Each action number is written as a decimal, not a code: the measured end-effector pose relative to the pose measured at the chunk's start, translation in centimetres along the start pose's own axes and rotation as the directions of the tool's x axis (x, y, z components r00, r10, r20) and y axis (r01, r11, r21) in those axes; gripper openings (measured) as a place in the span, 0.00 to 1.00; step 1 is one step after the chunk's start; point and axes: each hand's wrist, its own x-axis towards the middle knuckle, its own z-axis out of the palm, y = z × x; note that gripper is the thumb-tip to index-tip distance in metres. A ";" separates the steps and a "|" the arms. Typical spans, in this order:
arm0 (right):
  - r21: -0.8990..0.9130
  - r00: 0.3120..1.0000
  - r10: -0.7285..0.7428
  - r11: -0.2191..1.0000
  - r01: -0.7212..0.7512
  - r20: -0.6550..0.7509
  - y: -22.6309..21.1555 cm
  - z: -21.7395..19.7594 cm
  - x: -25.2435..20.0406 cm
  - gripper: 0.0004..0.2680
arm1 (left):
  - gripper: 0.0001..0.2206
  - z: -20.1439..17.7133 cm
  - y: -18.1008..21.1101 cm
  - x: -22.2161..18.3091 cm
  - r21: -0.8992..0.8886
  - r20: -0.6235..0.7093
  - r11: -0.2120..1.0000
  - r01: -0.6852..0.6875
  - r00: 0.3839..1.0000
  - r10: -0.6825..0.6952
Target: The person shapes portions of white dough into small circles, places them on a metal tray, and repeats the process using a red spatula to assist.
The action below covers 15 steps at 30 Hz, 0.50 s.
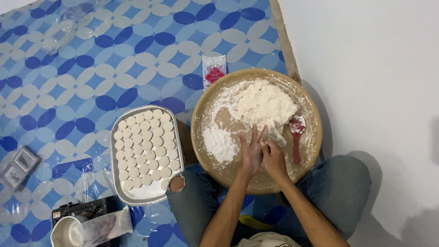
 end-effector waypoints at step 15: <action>0.195 0.993 -0.113 0.974 0.117 -0.031 0.9 -0.2 1.0 0.08 | 0.50 -5.1 -6.4 4.0 -0.559 0.013 0.829 0.028 1.000 -0.025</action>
